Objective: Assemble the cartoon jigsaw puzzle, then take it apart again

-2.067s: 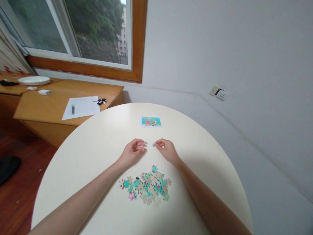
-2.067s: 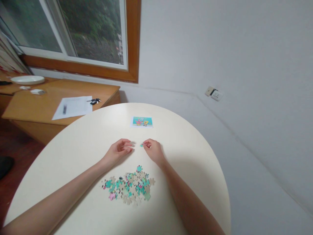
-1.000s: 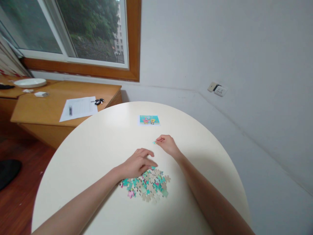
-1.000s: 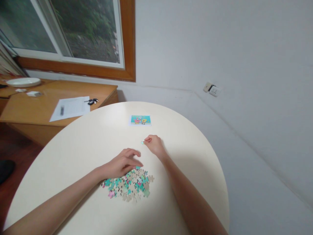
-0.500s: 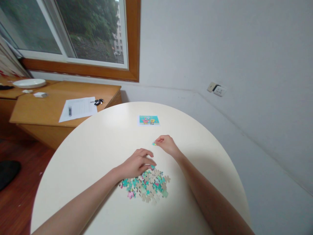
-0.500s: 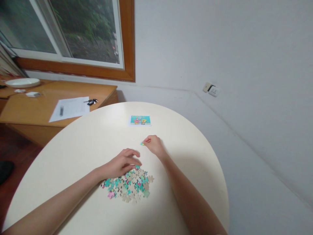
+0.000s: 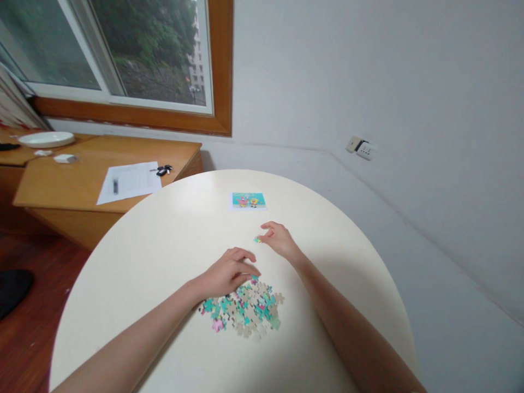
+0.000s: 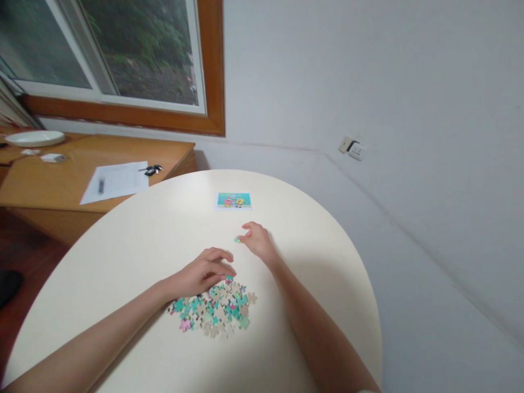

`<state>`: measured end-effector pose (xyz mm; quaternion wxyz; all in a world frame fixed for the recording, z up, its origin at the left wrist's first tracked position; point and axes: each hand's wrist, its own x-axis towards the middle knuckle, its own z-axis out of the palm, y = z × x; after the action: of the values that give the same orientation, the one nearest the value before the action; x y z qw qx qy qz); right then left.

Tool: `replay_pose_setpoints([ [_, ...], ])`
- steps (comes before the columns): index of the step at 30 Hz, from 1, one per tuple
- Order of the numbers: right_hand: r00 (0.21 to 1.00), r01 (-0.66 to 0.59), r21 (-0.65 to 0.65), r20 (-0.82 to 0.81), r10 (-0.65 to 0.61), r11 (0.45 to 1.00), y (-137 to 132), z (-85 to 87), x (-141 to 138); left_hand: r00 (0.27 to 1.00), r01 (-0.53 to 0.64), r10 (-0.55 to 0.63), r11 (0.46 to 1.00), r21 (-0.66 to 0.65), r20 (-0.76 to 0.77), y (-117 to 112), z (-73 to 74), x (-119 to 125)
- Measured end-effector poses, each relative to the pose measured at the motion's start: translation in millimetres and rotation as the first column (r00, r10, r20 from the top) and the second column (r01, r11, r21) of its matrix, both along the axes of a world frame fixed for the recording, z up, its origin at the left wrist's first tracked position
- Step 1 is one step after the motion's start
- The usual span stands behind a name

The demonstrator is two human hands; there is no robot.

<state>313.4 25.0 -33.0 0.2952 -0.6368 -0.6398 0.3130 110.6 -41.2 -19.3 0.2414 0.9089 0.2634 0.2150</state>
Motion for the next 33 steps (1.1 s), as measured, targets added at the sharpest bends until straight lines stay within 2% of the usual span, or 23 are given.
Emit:
replay_pose_setpoints([
  [5, 1.000, -0.008, 0.041, 0.023, 0.007, 0.999, -2, 0.2, 0, 1.000, 0.000, 0.000, 1.000, -0.002, 0.013, 0, -0.1, 0],
  [10, 0.999, -0.005, 0.067, -0.037, 0.008, 0.998, -2, -3.6, 0, 0.999, -0.008, 0.009, 1.000, -0.007, 0.049, 1, -4.8, 0],
  [13, 0.976, 0.012, 0.088, -0.216, 0.007, 0.996, -1, -7.3, 3, 0.991, -0.038, 0.043, 0.999, -0.036, 0.124, 2, -7.8, 1],
  [17, 0.865, 0.170, 0.086, -0.491, -0.106, 0.982, 0, -9.3, 11, 0.956, -0.172, 0.184, 0.983, -0.068, 0.227, 2, -8.2, 3],
  [20, 0.809, 0.205, 0.058, -0.572, -0.136, 0.977, 1, -8.2, 14, 0.896, -0.349, 0.361, 0.933, -0.094, 0.260, 5, -7.5, 2],
  [23, 0.819, 0.183, 0.064, -0.561, -0.116, 0.981, 0, -6.8, 13, 0.798, -0.468, 0.519, 0.854, -0.228, 0.307, 8, -7.4, 1],
  [27, 0.814, 0.180, 0.061, -0.570, -0.114, 0.982, -1, -5.9, 12, 0.708, -0.476, 0.614, 0.780, -0.406, 0.348, 12, -7.6, 0],
  [30, 0.813, 0.179, 0.062, -0.571, -0.112, 0.982, -1, -5.9, 12, 0.663, -0.445, 0.638, 0.757, -0.479, 0.392, 13, -8.4, 0],
  [33, 0.821, 0.176, 0.063, -0.561, -0.111, 0.982, -1, -5.8, 12, 0.649, -0.431, 0.647, 0.746, -0.507, 0.400, 14, -9.9, 0],
])
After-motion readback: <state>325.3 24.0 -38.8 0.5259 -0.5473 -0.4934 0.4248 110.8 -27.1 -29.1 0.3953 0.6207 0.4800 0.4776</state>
